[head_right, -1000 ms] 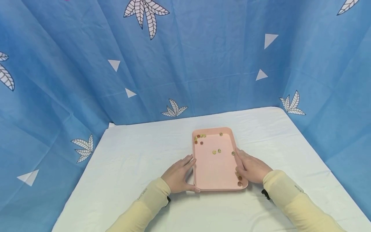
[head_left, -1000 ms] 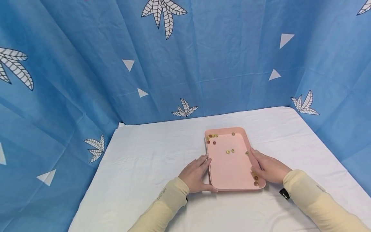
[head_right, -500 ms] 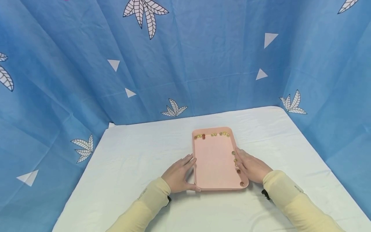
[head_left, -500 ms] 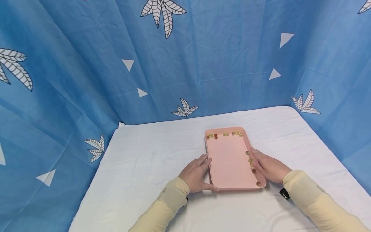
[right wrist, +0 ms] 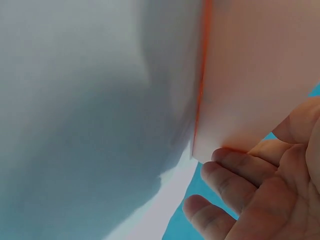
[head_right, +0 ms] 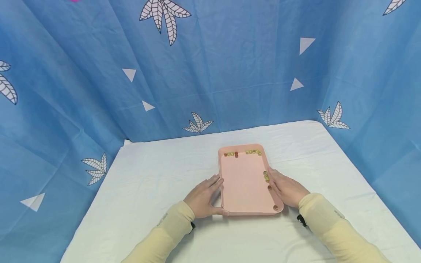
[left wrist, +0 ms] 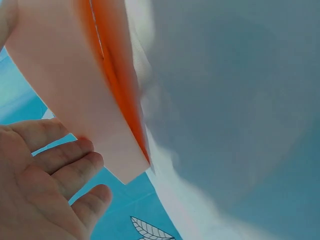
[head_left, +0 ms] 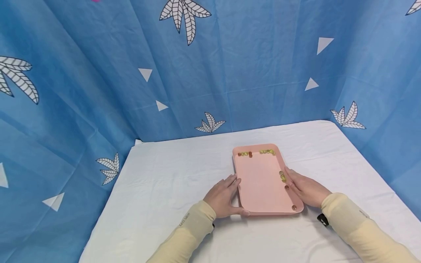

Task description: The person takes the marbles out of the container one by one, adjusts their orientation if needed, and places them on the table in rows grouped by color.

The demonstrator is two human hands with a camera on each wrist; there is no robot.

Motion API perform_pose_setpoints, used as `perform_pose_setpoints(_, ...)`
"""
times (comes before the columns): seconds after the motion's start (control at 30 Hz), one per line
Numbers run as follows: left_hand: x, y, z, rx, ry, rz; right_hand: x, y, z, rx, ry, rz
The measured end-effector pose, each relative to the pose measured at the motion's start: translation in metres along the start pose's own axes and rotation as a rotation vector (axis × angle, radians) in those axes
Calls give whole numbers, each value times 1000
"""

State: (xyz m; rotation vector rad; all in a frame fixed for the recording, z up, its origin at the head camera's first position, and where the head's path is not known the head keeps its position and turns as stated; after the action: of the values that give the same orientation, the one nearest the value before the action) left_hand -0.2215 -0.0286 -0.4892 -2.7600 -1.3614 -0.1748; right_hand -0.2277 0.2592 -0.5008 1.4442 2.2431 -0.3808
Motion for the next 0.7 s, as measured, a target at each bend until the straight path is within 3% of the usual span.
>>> perform_pose_setpoints(0.7,1,1,0,-7,23,-15,-3,-1,-2,-21,-17,25)
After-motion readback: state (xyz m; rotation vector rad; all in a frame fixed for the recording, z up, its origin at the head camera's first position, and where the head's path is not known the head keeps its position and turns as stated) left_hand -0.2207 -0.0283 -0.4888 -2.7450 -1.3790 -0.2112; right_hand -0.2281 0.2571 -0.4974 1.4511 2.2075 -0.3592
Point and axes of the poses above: each hand's wrist, its own y-axis away from the middle knuckle, its own z-axis out of the palm, x = y × z, the point moved 4 cm from there along -y, towards the middle knuckle, and after that the axes turned 2 degrees about -y, right-handed, at the moved point
